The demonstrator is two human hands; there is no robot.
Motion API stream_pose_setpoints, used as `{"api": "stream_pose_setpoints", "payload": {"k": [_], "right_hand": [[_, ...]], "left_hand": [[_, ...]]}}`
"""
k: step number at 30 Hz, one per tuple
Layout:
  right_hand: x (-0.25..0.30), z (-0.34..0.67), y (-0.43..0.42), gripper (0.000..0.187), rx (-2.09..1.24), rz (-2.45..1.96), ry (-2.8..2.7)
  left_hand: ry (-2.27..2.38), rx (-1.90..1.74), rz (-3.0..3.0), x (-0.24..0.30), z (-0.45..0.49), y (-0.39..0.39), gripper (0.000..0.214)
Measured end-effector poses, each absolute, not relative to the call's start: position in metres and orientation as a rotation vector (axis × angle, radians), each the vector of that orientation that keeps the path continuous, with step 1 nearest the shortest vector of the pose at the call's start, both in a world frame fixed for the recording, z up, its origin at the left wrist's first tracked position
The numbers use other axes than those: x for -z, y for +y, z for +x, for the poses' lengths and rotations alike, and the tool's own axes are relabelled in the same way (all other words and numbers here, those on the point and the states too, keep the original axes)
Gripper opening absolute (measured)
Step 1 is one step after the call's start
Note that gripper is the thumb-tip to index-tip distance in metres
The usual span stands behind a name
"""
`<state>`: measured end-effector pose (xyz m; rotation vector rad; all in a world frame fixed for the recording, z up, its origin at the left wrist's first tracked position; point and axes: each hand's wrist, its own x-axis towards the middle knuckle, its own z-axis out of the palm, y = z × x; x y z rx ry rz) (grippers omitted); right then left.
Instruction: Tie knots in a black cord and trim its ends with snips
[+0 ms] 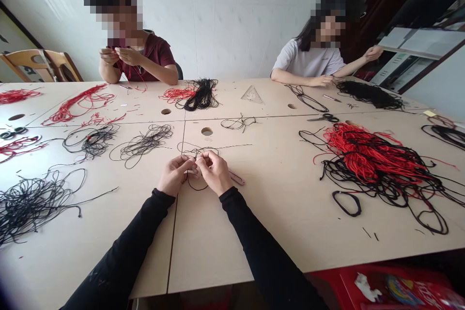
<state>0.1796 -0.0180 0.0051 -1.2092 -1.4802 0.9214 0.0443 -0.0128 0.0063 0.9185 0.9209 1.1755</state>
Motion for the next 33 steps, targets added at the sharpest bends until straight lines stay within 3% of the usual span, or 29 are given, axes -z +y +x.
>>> {"api": "stream_pose_setpoints", "payload": {"k": [17, 33], "right_hand": [[0.0027, 0.1819, -0.0129, 0.038, -1.126, -1.157, -1.397], [-0.0022, 0.1817, -0.0144, 0.033, -1.091, -1.176, -1.426]], "left_hand": [[0.953, -1.206, 0.889, -0.0061, 0.0434, -0.0123, 0.034], [0.966, -1.245, 0.954, -0.0075, 0.0442, -0.013, 0.031]]}}
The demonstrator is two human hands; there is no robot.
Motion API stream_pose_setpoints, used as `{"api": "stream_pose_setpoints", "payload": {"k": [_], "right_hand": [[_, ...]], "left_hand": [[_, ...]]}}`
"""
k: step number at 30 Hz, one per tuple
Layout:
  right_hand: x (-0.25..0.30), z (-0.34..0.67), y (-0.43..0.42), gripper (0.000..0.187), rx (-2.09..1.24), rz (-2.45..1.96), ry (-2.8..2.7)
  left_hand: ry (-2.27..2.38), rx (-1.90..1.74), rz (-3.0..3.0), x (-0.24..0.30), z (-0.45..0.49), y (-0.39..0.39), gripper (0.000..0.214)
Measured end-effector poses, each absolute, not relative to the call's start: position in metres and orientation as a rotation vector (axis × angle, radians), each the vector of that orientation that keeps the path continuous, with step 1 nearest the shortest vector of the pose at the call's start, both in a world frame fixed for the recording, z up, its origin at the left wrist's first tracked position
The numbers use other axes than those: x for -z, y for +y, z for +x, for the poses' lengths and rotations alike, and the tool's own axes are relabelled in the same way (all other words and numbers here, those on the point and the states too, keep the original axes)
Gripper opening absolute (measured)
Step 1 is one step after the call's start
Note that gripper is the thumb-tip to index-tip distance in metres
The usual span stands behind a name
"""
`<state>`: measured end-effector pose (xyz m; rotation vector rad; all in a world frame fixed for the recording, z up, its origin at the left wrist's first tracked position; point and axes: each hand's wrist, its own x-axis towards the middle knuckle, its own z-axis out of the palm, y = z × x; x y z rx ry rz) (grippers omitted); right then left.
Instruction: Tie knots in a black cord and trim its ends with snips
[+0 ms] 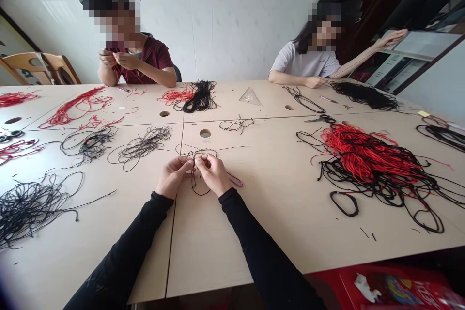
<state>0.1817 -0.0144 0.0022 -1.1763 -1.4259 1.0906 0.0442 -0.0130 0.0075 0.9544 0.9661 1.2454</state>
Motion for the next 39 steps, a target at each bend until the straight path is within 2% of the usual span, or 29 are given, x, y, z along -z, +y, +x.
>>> {"api": "stream_pose_setpoints", "payload": {"k": [6, 11, 17, 39], "right_hand": [[-0.003, 0.182, -0.015, 0.035, -1.072, -1.206, -1.432], [0.005, 0.181, -0.011, 0.041, -1.239, -1.148, -1.311], [0.006, 0.182, -0.01, 0.037, -1.36, -1.083, -1.242], [0.008, 0.182, -0.009, 0.032, -1.252, -1.065, -1.281]], "left_hand": [[0.995, -1.242, 1.027, -0.003, 0.043, -0.01, 0.03], [0.987, -1.206, 1.062, -0.004, 0.042, -0.01, 0.032], [0.956, -1.209, 1.055, -0.004, 0.041, -0.01, 0.033], [0.958, -1.248, 0.928, -0.006, 0.043, -0.011, 0.037]]}}
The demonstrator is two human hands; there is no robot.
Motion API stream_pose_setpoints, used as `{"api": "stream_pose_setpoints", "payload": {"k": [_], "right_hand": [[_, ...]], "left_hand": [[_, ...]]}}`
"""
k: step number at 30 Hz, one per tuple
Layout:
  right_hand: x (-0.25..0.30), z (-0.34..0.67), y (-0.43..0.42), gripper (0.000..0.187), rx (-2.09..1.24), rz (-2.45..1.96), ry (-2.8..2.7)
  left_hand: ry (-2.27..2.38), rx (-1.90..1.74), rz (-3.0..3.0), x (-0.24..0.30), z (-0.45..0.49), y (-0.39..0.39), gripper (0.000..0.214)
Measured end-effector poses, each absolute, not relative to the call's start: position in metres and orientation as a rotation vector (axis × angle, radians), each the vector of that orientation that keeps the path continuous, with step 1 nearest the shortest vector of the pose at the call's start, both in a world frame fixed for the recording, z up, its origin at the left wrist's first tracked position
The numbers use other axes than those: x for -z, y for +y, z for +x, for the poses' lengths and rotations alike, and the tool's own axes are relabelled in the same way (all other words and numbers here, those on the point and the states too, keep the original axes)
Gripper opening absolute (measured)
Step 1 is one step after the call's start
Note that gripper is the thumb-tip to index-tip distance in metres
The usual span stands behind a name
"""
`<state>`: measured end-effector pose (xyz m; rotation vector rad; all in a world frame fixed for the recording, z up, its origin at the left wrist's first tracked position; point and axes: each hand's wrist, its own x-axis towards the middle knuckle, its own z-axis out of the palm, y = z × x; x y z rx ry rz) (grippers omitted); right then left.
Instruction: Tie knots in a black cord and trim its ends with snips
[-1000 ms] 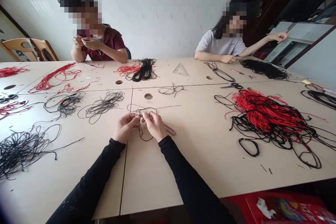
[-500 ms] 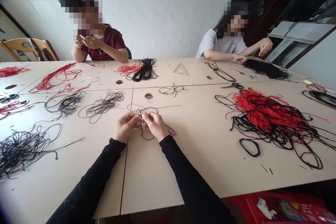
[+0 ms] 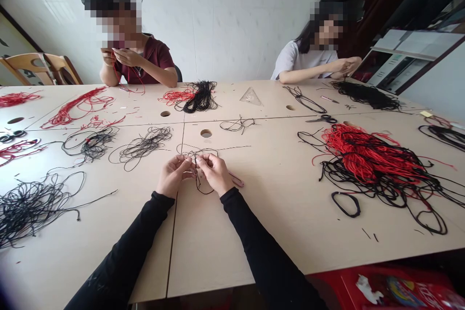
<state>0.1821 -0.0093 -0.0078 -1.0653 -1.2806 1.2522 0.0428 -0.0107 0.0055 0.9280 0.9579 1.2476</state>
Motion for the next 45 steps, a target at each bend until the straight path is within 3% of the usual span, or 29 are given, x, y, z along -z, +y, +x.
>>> {"api": "stream_pose_setpoints", "payload": {"k": [18, 45], "right_hand": [[0.007, 0.18, -0.011, 0.029, -1.02, -1.181, -1.439], [-0.002, 0.178, -0.015, 0.028, -1.111, -1.131, -1.412]], "left_hand": [[0.947, -1.282, 0.886, -0.003, 0.042, -0.011, 0.034], [0.924, -1.178, 0.951, -0.004, 0.043, -0.012, 0.03]]}}
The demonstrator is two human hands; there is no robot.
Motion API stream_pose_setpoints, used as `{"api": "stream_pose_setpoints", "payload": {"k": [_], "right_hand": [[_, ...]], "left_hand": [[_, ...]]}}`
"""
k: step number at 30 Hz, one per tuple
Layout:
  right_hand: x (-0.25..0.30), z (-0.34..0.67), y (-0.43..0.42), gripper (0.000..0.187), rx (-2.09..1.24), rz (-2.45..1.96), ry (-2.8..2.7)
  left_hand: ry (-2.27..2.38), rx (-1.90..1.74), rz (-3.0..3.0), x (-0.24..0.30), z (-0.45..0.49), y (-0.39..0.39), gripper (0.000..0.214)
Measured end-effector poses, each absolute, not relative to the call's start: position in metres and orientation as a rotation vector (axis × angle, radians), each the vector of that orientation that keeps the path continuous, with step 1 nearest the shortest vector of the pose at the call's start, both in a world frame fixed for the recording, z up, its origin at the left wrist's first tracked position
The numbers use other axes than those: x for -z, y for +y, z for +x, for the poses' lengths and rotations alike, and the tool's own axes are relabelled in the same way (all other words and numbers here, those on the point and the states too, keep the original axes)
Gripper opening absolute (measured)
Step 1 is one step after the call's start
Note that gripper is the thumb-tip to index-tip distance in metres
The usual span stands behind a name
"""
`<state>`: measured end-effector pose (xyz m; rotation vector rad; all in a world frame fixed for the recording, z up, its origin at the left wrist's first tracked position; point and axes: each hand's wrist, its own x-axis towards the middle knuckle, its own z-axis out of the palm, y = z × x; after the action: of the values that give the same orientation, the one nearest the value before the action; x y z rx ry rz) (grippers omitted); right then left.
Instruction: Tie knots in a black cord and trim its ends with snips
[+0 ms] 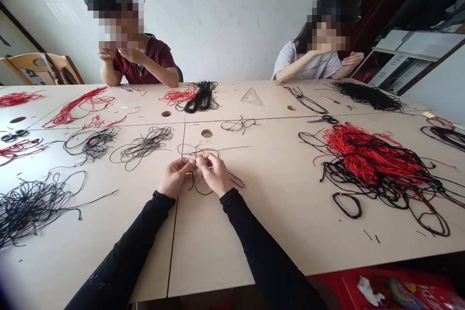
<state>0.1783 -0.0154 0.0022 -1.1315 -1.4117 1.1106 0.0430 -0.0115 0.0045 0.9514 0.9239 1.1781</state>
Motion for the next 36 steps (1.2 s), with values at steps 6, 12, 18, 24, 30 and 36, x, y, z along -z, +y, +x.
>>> {"api": "stream_pose_setpoints", "payload": {"k": [6, 12, 18, 24, 30, 36], "right_hand": [[-0.0015, 0.1806, -0.0148, 0.029, -0.933, -1.224, -1.525], [-0.0059, 0.1807, -0.0156, 0.029, -0.854, -1.311, -1.576], [-0.0052, 0.179, -0.0162, 0.027, -0.866, -1.335, -1.565], [-0.0007, 0.1775, -0.0153, 0.025, -0.93, -1.248, -1.519], [-0.003, 0.1767, -0.0161, 0.024, -0.86, -1.275, -1.575], [-0.0029, 0.1772, -0.0155, 0.024, -0.843, -1.254, -1.579]], "left_hand": [[0.938, -1.213, 0.881, -0.0031, 0.0417, -0.0101, 0.035], [0.975, -1.271, 0.926, -0.0005, 0.0428, -0.0096, 0.036], [0.973, -1.23, 0.924, -0.0019, 0.0407, -0.0094, 0.034], [0.943, -1.153, 0.873, -0.0052, 0.0402, -0.0109, 0.035], [0.995, -1.194, 0.925, -0.0046, 0.0411, -0.0113, 0.035], [0.965, -1.184, 0.889, -0.0045, 0.0401, -0.0098, 0.034]]}}
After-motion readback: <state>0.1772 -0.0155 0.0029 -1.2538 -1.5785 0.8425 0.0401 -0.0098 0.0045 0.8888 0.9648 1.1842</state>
